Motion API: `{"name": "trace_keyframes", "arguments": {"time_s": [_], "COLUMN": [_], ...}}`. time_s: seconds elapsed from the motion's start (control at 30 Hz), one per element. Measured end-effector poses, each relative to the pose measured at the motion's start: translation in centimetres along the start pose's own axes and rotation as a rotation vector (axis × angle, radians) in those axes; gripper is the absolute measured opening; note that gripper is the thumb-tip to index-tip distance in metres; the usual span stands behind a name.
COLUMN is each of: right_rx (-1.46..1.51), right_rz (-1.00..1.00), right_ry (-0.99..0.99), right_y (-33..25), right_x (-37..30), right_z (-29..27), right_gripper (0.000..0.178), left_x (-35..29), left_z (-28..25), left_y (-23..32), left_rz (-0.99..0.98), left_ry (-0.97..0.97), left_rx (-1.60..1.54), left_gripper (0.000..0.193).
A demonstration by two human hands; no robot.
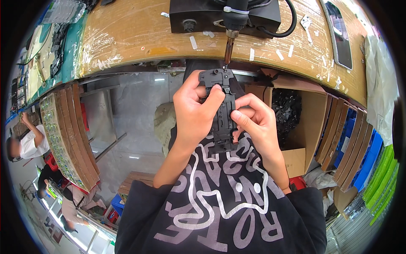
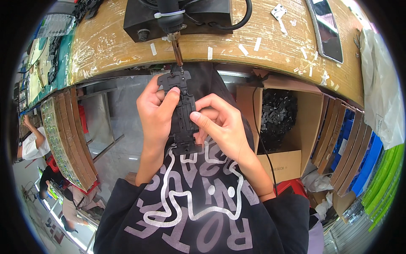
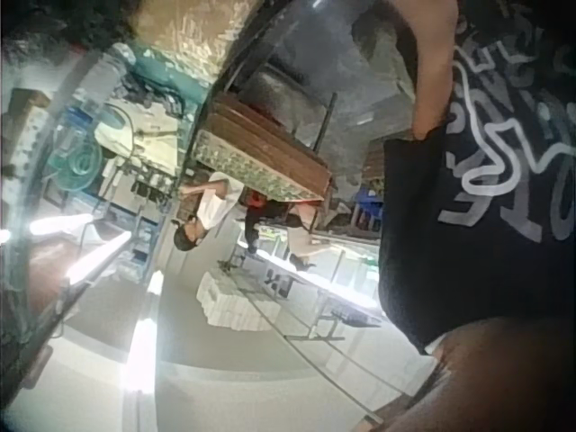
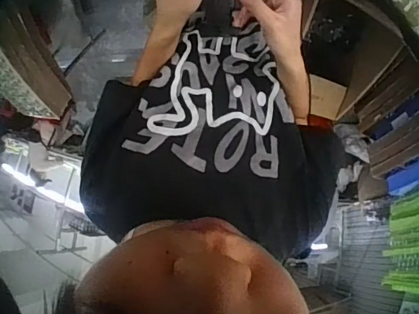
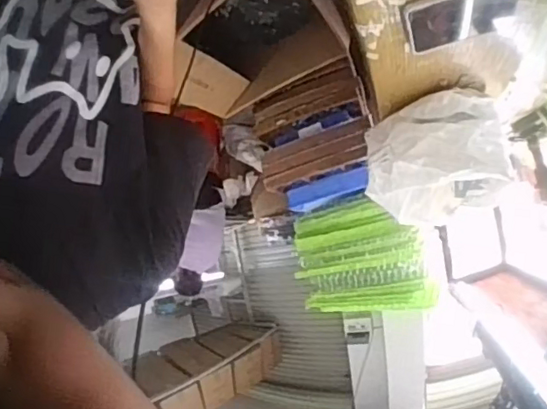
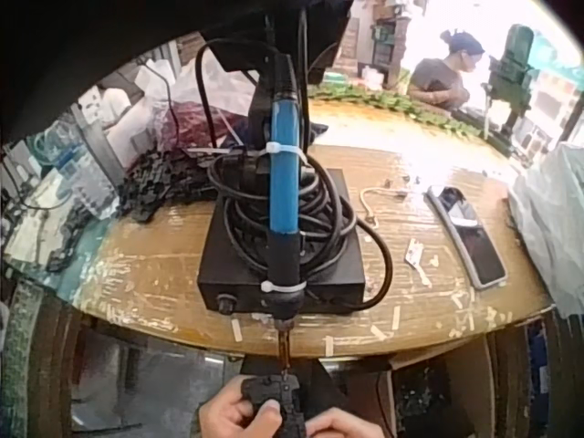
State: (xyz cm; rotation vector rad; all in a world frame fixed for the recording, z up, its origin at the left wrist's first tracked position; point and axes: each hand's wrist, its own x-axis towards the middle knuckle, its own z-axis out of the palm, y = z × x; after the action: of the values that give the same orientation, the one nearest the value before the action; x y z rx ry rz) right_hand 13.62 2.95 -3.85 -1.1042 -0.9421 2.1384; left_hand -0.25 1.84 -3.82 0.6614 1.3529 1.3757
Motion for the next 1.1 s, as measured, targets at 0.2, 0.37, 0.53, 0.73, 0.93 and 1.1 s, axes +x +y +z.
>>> {"name": "trace_keyframes", "arguments": {"time_s": [0.2,0.37,0.53,0.73,0.93,1.1], "right_rx": [0.002,0.002,0.001,0.011,0.0,0.009], "right_rz": [-0.004,-0.007,-0.006,-0.013,0.005,-0.008], "right_ry": [0.01,0.016,0.016,0.012,0.017,0.026], "right_y": [0.03,0.15,0.15,0.26,0.17,-0.1], "right_x": [0.13,0.18,0.16,0.39,0.97,0.62], "right_z": [0.0,0.03,-0.02,0.02,-0.06,0.06], "right_gripper": [0.013,0.013,0.013,0.013,0.012,0.012], "left_x": [0.03,0.11,0.27,0.42,0.89,0.62], "left_z": [0.24,0.15,0.17,0.11,-0.3,0.05], "left_y": [0.2,0.22,0.1,0.13,-0.24,0.42], "left_rz": [0.022,0.023,0.041,0.023,0.012,0.008], "left_ry": [0.017,0.017,0.016,0.016,0.006,0.007], "left_rx": [0.044,0.063,0.057,0.058,0.08,0.07], "left_gripper": [0.013,0.012,0.012,0.013,0.012,0.012]}}
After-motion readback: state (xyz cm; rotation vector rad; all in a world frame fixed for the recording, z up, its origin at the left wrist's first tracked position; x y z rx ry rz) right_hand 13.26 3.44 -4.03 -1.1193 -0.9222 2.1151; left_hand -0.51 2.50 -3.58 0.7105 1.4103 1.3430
